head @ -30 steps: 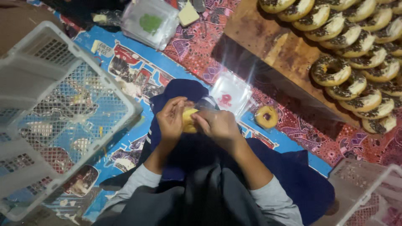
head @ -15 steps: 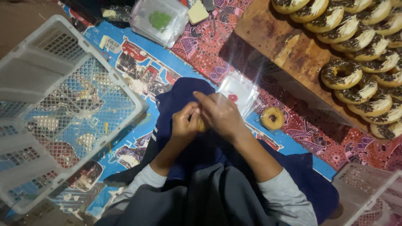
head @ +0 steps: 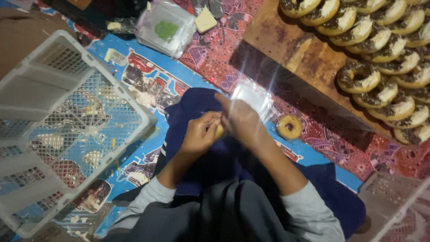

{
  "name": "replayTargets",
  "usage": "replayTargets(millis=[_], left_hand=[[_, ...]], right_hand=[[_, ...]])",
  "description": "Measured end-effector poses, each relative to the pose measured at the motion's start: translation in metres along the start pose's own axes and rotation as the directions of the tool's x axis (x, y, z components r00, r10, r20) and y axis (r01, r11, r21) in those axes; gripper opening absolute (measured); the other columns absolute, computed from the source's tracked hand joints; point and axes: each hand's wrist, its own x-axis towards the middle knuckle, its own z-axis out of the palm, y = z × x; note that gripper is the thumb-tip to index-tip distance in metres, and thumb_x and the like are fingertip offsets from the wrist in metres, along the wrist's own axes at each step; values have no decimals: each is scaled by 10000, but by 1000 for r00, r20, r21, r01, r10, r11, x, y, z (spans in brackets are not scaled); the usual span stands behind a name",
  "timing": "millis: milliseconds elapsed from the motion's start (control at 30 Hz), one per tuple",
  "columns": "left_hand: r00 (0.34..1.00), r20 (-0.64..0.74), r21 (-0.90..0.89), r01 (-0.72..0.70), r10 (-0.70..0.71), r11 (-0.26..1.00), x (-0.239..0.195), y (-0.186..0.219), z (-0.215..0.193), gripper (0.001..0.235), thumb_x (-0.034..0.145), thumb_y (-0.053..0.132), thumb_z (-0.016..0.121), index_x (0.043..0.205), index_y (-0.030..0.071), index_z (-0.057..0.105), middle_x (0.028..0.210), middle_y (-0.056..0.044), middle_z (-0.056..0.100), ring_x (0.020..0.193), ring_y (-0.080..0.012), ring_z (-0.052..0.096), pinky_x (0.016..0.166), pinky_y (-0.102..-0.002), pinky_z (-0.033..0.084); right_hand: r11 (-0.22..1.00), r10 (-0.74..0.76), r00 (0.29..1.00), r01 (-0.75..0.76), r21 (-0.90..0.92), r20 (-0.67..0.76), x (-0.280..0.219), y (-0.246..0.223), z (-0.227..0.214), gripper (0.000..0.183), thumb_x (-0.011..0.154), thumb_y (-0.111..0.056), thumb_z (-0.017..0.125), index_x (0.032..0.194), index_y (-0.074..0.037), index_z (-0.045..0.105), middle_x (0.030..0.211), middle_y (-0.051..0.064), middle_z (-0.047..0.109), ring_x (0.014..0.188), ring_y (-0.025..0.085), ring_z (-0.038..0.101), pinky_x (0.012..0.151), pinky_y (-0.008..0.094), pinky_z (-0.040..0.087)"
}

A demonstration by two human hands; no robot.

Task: The person sits on the floor and repeatedly picks up doughnuts from a wooden board, places each into a clear plastic bag, and sets the bagged doughnut into a white plastic crate. The person handles doughnuts one at a time throughout the clip.

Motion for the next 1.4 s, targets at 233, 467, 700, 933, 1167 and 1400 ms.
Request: replayTargets(millis=[233, 467, 700, 933, 1167, 1400], left_hand=[[997, -62, -416, 24, -54, 909, 10, -9, 3, 180, 1054, 51, 488, 1182, -22, 591, 1110, -107, 748, 1031, -132, 719, 917, -268, 585], [993, 8, -294, 113, -116, 949, 5, -8, 8, 178, 1084, 83, 532, 1087, -40, 661, 904, -66, 675, 828, -77, 615, 710, -257, 519], [994, -47, 52, 103, -101, 993, 2, 20, 1, 222, 1008, 126, 548, 1110, -1, 700, 970, -108, 789, 899, -149, 764, 759, -283, 589], [984, -143, 217, -70, 103, 974, -19, 22, 31, 307, 1072, 131, 537, 1330, 26, 666, 1253, -159, 751, 1197, -215, 738, 1006, -373, 588], [926, 48, -696, 300, -374, 652, 18, -41, 1, 580, 1056, 402, 410, 1371, -37, 621, 1296, -110, 721, 1275, -219, 606, 1070, -346, 449], [988, -18, -221, 148, -156, 964, 27, -43, 12, 154, 1001, 135, 713, 979, -7, 768, 974, -57, 679, 894, -102, 605, 801, -252, 480]], right_hand=[[992, -26, 966, 57, 114, -258, -5, 3, -18, 478, 898, 17, 722, 1357, -31, 597, 1037, 148, 701, 917, 312, 692, 827, 421, 567], [964, -243, 967, 250, 87, -81, -26, -17, 5, 574, 863, -39, 718, 1418, 14, 579, 1012, 106, 703, 938, 256, 700, 819, 363, 567], [862, 412, 910, -405, 306, 42, -14, 31, -16, 339, 959, -48, 690, 1296, -63, 658, 1077, 129, 723, 946, 216, 717, 832, 323, 583], [176, 373, 858, -439, 881, 353, -72, 5, 29, 767, 828, -84, 783, 1490, -89, 395, 1500, 139, 462, 1366, 200, 467, 1107, 339, 417], [242, 421, 880, -344, 907, 221, -80, 15, 69, 489, 1078, -293, 437, 1448, 14, 523, 1436, 132, 594, 1360, 213, 539, 1184, 340, 369], [578, 646, 743, -327, 748, -175, -67, 26, 65, 355, 1115, -263, 467, 1021, 37, 633, 955, 104, 635, 936, 179, 598, 871, 329, 498]])
